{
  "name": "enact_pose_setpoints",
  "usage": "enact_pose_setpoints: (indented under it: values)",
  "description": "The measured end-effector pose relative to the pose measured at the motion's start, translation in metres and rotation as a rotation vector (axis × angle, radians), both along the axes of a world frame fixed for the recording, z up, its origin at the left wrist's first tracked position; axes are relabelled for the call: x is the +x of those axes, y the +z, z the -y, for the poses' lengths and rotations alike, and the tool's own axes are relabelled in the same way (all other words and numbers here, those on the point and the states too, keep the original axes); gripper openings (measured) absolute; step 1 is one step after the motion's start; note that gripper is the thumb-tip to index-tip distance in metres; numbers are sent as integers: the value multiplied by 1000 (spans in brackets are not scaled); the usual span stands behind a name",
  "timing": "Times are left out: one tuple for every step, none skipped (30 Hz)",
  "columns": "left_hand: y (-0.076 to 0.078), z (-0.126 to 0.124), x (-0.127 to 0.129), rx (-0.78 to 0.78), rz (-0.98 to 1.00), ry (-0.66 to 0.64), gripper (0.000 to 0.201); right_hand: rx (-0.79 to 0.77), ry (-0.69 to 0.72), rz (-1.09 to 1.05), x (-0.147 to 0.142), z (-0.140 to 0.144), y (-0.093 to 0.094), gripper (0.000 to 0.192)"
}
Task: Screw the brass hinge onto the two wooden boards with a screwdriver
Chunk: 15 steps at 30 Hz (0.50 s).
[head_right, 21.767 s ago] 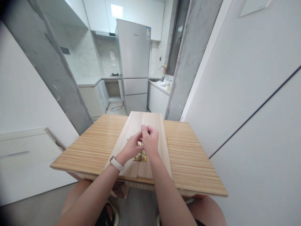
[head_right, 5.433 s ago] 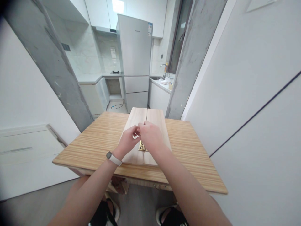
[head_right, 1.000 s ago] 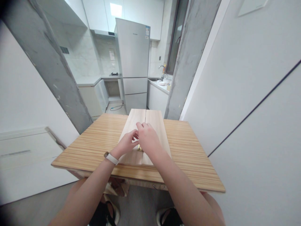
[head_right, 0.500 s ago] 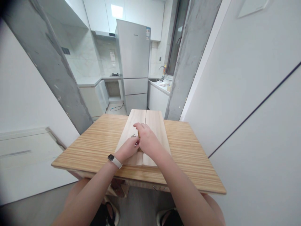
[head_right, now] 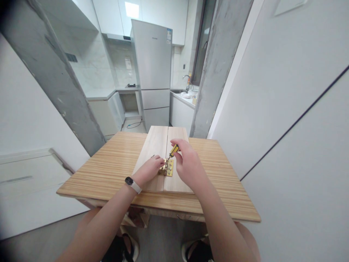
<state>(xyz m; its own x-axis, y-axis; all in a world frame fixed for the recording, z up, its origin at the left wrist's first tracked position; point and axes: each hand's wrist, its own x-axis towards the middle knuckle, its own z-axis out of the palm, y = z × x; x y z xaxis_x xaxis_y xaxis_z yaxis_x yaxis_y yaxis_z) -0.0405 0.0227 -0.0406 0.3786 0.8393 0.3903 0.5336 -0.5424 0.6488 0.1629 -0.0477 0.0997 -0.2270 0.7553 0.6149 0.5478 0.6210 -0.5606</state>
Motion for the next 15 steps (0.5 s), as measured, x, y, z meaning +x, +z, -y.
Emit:
enact_pose_setpoints:
  values:
    - [1,0,-1,17,-19,7,16,-6,-18,-24,4,2,-4,38]
    - [2,-2,-3,39,-39,19,17,-11,-38,-53,8,4,-9,36]
    - [2,-4,-6,61,-49,40,19,-17,-60,-82,12,7,-13,33]
    - [2,-8,-11,75,-35,83,19,-23,-84,-112,16,9,-18,30]
    - [2,-12,-18,89,-11,138,20,-29,-110,-141,20,11,-23,28]
    - [1,-18,-25,94,8,204,19,-35,-134,-168,24,13,-29,26]
    - [-1,-25,-34,79,20,282,18,-40,-156,-194,27,15,-34,24]
    - [-3,-31,-42,48,22,352,16,-43,-174,-219,29,17,-40,23]
    - [-6,-38,-49,13,23,414,14,-46,-187,-246,31,18,-46,22]
    - [-9,-43,-56,-1,22,445,15,-49,-196,-276,32,19,-51,21]
    - [-13,-48,-61,-10,19,461,15,-53,-200,-309,33,20,-56,21]
    - [-16,-51,-65,-22,14,474,14,-56,-203,-347,32,21,-60,21]
    - [-19,-53,-68,-30,7,479,14,-59,-205,-389,32,22,-64,21]
    - [-22,-54,-69,-39,0,481,14,-60,-207,-433,31,22,-67,22]
    - [-24,-53,-70,-47,-6,478,13,-58,-209,-479,30,23,-69,23]
